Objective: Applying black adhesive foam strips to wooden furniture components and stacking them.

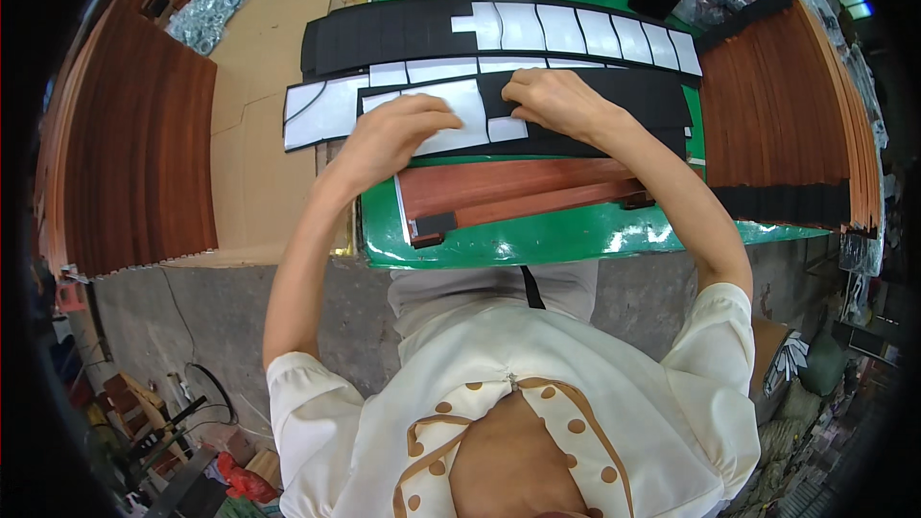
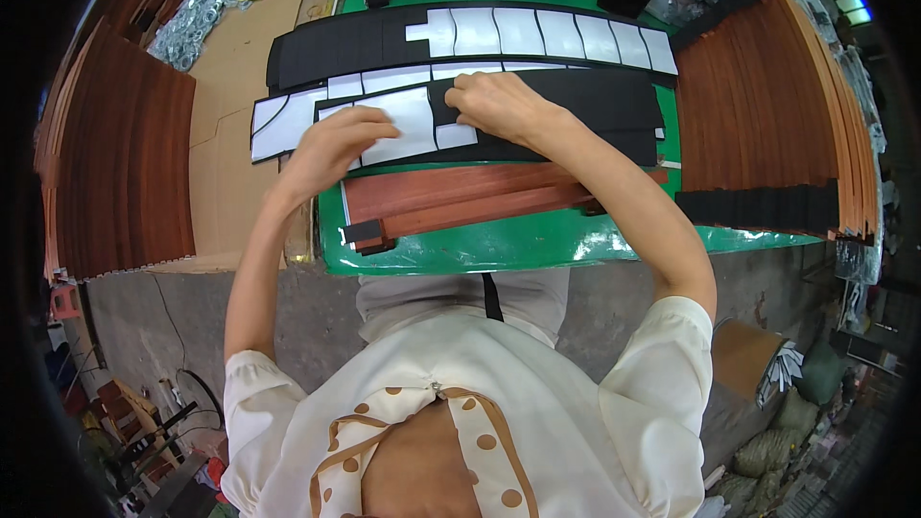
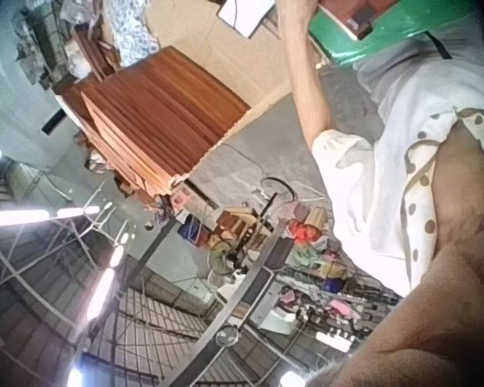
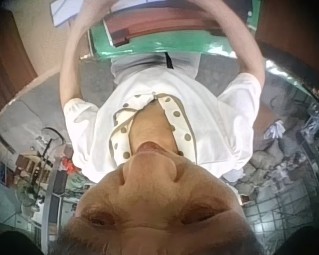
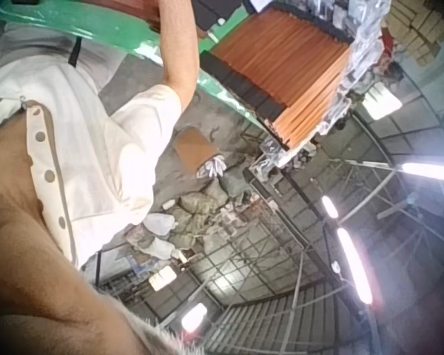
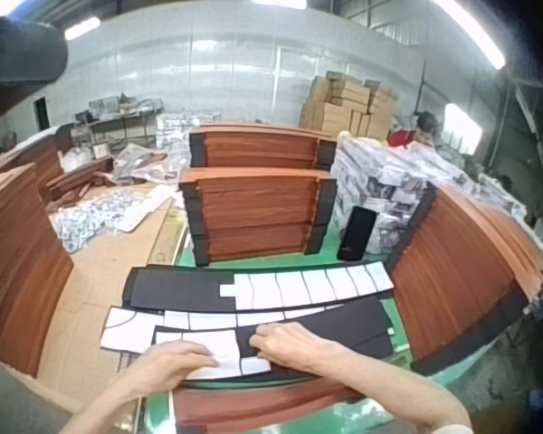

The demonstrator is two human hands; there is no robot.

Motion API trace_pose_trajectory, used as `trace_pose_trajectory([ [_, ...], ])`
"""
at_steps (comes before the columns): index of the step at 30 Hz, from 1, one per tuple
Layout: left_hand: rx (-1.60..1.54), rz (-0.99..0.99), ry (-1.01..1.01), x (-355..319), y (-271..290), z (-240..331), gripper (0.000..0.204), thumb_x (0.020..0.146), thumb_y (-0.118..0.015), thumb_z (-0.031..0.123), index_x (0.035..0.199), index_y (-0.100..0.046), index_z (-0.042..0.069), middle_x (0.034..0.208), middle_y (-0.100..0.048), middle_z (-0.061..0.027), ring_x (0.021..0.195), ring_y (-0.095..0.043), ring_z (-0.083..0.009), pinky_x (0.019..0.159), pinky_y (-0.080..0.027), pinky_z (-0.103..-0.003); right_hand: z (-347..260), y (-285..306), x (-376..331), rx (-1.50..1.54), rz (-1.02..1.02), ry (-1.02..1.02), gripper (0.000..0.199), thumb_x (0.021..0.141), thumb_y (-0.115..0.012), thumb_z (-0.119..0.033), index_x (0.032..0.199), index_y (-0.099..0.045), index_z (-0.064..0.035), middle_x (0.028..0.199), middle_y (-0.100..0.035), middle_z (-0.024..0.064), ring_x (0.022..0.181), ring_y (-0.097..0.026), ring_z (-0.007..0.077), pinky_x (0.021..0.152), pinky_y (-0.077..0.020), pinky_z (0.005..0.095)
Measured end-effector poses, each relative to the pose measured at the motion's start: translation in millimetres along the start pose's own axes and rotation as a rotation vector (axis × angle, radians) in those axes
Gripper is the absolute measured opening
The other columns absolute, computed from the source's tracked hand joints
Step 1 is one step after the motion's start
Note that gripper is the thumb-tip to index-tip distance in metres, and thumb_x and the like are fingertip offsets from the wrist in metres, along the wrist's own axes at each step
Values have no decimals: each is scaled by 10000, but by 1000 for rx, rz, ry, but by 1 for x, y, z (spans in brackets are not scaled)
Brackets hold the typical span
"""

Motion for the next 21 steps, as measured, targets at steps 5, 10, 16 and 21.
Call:
trace_pose_trajectory([
  [5, 387, -330, -392, 35, -35, -10, 252, 781, -595, 52, 1012, -658, 132, 1062, -614, -14, 934, -580, -206, 763, -495, -329, 8, -27, 5, -192, 14, 156, 220, 761, -675, -189, 793, -536, -22, 781, -557, 99, 786, -610, 256, 648, -531, 350],
  [10, 397, -328, -374, 29, -40, -22, 283, 742, -612, 61, 1014, -657, 128, 1054, -616, 0, 972, -569, -200, 786, -508, -310, 9, -30, 8, -259, -24, 235, 92, 735, -596, -65, 768, -573, 18, 772, -595, 130, 771, -634, 261, 652, -544, 342],
  [16, 441, -362, -351, 30, -35, -18, 319, 728, -654, 97, 1045, -646, 127, 1088, -606, 19, 997, -563, -199, 812, -507, -313, 14, -34, 9, -288, 20, 311, 76, 721, -582, -57, 737, -574, 18, 753, -600, 134, 730, -635, 267, 625, -543, 350],
  [21, 348, -386, -311, 33, -33, -15, 312, 705, -654, 48, 1011, -651, 110, 1040, -622, -5, 954, -578, -213, 783, -511, -330, 36, -22, 17, 123, 19, -166, 163, 753, -541, -141, 754, -603, 10, 743, -628, 199, 716, -618, 361, 674, -493, 436],
])
Point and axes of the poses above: each hand's wrist, its own x-axis towards the middle knuckle, its own y-axis out of the back of the hand, z = x × y, the point moved 1 cm from there along x, towards the middle knuckle
